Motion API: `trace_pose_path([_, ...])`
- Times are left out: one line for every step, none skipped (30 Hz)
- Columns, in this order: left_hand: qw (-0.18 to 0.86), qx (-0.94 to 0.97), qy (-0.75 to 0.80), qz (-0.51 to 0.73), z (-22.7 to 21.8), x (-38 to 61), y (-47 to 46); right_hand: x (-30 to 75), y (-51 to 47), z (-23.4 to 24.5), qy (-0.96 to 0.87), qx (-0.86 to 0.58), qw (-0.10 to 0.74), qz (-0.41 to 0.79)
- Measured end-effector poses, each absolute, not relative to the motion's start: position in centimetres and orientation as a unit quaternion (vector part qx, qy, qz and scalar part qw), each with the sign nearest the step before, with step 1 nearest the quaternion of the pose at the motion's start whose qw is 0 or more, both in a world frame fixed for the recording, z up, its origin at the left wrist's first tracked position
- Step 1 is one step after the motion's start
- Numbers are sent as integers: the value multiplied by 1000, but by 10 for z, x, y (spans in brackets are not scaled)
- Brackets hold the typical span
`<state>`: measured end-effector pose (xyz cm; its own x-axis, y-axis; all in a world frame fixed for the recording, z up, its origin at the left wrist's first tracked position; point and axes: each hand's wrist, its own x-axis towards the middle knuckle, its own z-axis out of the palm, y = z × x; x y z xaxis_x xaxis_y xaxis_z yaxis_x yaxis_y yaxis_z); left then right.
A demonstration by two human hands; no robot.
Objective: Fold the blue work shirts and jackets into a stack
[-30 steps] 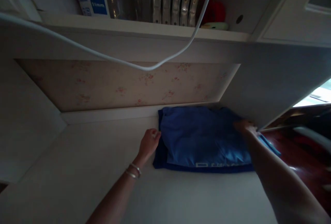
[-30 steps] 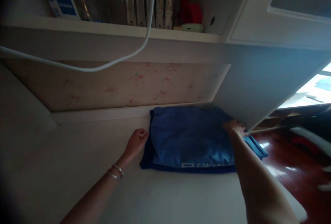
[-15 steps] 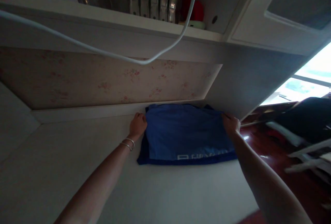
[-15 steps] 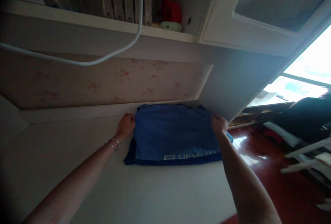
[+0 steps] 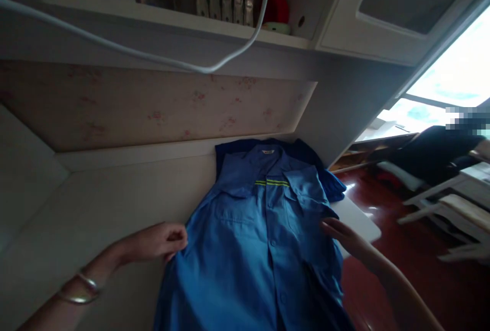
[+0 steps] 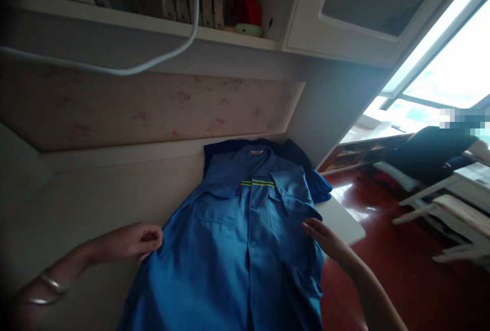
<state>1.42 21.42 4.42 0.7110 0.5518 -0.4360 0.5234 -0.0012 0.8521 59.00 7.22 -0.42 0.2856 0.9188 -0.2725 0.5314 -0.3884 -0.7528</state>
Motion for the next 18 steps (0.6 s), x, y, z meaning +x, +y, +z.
trace_pose_path([531, 737, 415, 46, 31, 24, 210, 586, 77, -17, -467, -791, 290, 268])
trace_pose_path([456, 762, 450, 100, 20, 37, 210, 580, 84, -27, -454, -819, 298, 186])
trace_pose_path([378, 780, 474, 156, 11, 53, 211, 574, 93, -34, -445, -838, 291, 118])
trace_pose_path([307, 791, 489, 201, 5, 70, 215, 568, 103, -37, -443, -852, 272, 65])
trace_pose_path([249, 797, 499, 231, 1, 88, 219, 562, 112, -36, -444, -861, 248, 22])
trace_pose_path([209, 800, 505, 249, 0, 106, 224, 557, 122, -33, -440, -869, 225, -11])
trace_pose_path([186, 801, 508, 257, -1, 124, 228, 553, 130, -28, -431, -878, 205, -31])
trace_pose_path([175, 804, 506, 258, 0, 141, 232, 550, 138, -22, -422, -886, 190, -32])
trace_pose_path([162, 809, 503, 258, 1, 156, 235, 547, 145, -15, -420, -891, 175, -15])
trace_pose_path([151, 814, 499, 257, 1, 170, 238, 545, 151, -9, -424, -891, 161, 13])
trace_pose_path([143, 817, 498, 253, 1, 182, 240, 542, 157, -4, -433, -888, 149, 40])
trace_pose_path([139, 819, 499, 247, 1, 192, 243, 540, 162, -1, -445, -882, 146, 59])
trace_pose_path([137, 818, 504, 241, 0, 198, 246, 536, 167, 2, -456, -872, 165, 68])
trace_pose_path([138, 815, 511, 235, -1, 202, 250, 532, 171, 3, -464, -859, 205, 69])
trace_pose_path([141, 810, 521, 230, -3, 202, 254, 527, 175, 4, -465, -844, 257, 67])
trace_pose_path([144, 801, 535, 227, -4, 199, 259, 522, 180, 5, -462, -829, 309, 69])
trace_pose_path([148, 790, 551, 225, -6, 191, 264, 516, 184, 5, -455, -813, 355, 74])
trace_pose_path([152, 774, 572, 225, -6, 179, 270, 510, 189, 7, -448, -799, 392, 85])
